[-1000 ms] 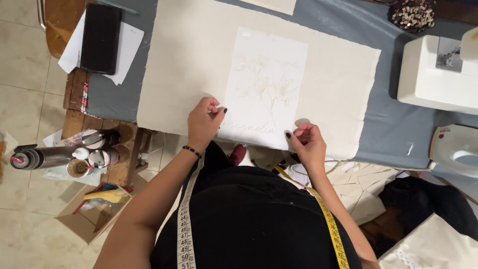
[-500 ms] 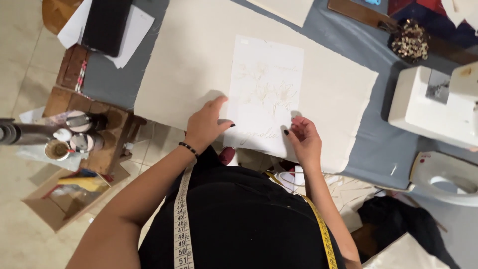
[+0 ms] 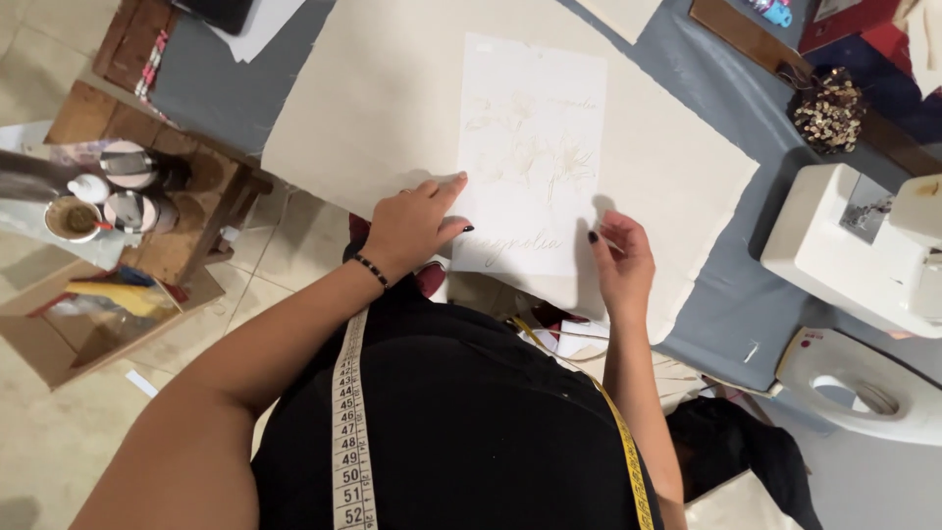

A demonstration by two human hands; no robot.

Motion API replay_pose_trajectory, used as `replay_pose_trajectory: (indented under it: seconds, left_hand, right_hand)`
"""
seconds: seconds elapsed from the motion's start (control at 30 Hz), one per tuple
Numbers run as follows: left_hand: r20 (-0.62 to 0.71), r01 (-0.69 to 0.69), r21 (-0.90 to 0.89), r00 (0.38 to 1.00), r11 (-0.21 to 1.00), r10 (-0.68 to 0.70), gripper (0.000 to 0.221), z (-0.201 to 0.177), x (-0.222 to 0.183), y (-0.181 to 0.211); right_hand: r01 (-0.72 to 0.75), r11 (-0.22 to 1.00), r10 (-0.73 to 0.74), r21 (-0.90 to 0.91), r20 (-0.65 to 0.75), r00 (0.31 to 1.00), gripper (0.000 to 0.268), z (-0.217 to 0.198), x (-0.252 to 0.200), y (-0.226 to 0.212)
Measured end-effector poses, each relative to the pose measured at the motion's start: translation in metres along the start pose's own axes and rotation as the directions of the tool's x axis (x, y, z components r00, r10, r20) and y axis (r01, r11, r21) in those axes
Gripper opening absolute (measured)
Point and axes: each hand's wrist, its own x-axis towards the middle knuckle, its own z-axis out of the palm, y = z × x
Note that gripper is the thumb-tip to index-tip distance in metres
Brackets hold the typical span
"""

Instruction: The person prepares a piece of fabric by ironing it flat on a table and then aligns a paper stencil with a floral design on top of it.

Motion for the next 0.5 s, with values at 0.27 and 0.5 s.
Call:
replay_pose_trajectory:
  seconds: [0.27, 0.5]
  left_hand:
    - [0.101, 0.001, -0.103, 0.995, 0.995, 0.010, 0.070, -0.016, 0.000, -0.004]
    - [0.068, -0.012, -0.020, 0.998, 1.000, 0.013, 0.062, -0.004, 0.004, -0.006]
  right_hand:
    - [-0.140, 0.990, 0.140, 0.001, -0.037, 0.989, 0.034, -0.012, -0.030, 0.007]
    - [-0.160, 0.986, 0.162, 0.037, -0.059, 0.985, 0.035, -0.002, -0.019, 0.010]
